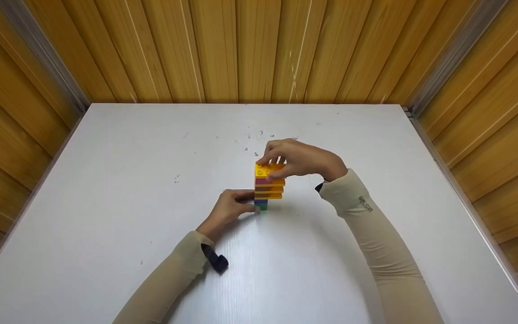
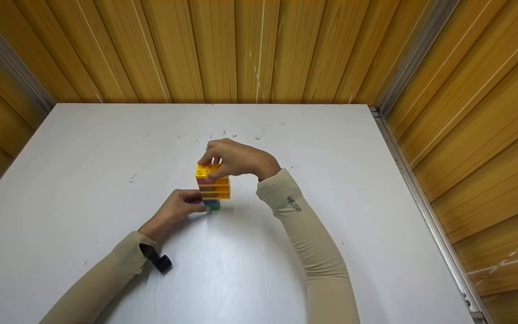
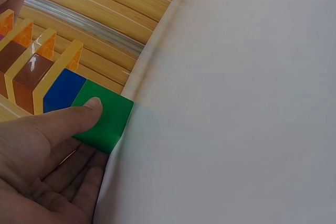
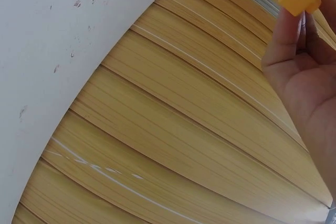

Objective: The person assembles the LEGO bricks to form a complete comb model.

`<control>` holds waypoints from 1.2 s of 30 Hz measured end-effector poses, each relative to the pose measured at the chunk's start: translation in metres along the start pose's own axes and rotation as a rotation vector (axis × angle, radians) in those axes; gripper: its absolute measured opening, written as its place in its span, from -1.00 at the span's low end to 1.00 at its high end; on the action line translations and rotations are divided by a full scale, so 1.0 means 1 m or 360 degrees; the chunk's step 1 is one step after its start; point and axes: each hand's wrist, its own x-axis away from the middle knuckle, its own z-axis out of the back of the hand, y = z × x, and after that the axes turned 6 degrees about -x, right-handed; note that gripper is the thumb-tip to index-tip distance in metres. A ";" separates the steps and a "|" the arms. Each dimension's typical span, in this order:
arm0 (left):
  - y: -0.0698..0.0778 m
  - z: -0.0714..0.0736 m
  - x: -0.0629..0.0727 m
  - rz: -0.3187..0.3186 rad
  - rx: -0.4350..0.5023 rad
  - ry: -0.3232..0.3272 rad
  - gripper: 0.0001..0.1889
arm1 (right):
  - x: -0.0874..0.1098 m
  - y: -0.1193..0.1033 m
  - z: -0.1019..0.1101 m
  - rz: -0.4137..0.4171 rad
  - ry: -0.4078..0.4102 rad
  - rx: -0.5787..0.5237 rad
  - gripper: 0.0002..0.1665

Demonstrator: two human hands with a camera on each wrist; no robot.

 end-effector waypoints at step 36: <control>0.005 0.001 -0.002 0.0046 -0.0010 -0.0005 -0.51 | -0.001 0.011 0.000 0.0020 0.0034 0.0008 -0.54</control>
